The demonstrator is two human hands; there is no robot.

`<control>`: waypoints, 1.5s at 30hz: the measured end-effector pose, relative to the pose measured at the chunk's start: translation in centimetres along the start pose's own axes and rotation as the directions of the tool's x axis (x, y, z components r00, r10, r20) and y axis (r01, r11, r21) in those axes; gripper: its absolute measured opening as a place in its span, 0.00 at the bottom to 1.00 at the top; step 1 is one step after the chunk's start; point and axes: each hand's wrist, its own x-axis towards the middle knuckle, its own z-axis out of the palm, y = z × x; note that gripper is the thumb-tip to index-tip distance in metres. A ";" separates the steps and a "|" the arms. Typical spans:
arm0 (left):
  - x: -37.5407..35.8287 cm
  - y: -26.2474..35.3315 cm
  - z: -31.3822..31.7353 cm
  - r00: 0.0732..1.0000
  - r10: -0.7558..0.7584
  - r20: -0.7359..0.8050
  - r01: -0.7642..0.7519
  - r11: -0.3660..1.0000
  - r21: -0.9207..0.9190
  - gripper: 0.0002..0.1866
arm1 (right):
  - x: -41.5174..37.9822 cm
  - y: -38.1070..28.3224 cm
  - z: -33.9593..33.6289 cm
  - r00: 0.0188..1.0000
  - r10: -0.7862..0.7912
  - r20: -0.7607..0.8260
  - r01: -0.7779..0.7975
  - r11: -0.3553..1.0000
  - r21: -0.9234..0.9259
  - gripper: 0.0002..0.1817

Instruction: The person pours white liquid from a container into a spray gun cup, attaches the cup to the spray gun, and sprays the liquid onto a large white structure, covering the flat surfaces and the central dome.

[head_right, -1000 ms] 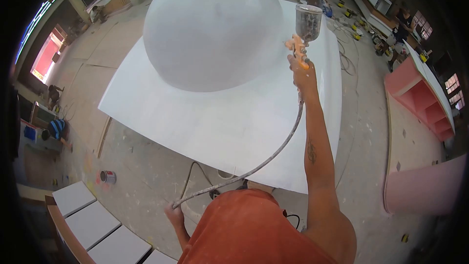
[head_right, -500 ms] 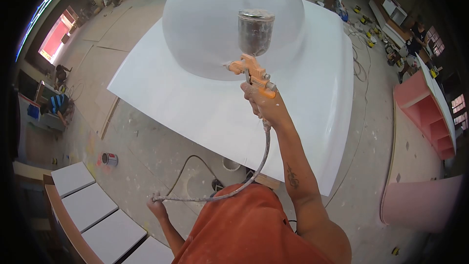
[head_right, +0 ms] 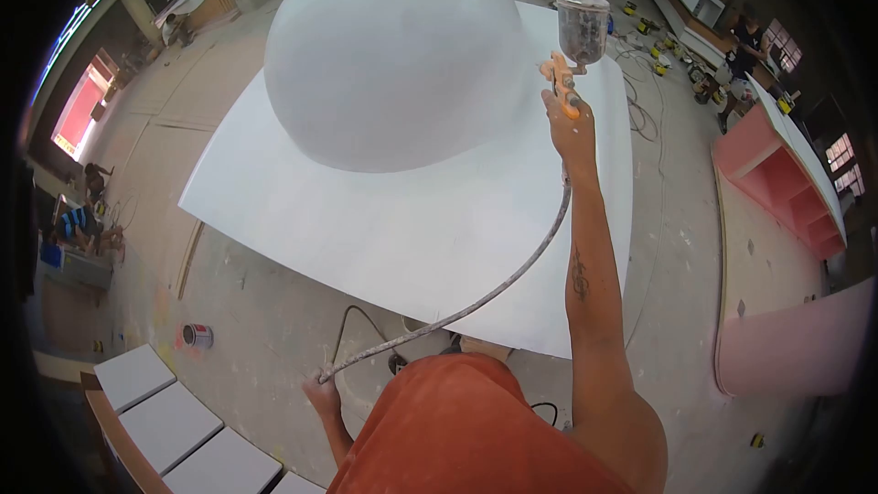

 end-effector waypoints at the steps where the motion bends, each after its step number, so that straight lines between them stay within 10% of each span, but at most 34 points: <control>1: -0.2 0.2 0.4 0.999 -0.026 0.022 0.027 0.999 -0.028 0.24 | 1.0 0.7 0.3 1.000 -0.001 -0.013 0.001 1.000 0.000 0.19; 7: -1.2 -0.6 1.3 0.995 -0.093 -0.022 0.092 0.994 -0.057 0.24 | 0.1 -0.1 2.3 0.988 -0.143 0.064 0.142 0.990 0.020 0.17; 21: -0.7 -11.5 -4.4 0.962 -0.194 -0.194 0.167 0.975 -0.149 0.26 | -15.3 -7.5 8.4 0.702 -0.048 0.710 -0.230 0.929 0.290 0.17; 32: 0.7 -5.2 -1.9 0.995 -0.078 -0.059 0.076 0.996 -0.044 0.23 | -6.6 -2.8 3.7 0.969 0.005 0.246 -0.062 0.973 0.223 0.15; 45: 1.5 -1.7 0.8 0.987 0.154 0.054 -0.155 0.988 0.017 0.21 | 1.2 -3.5 2.3 0.979 -0.189 -0.075 0.191 0.981 0.018 0.19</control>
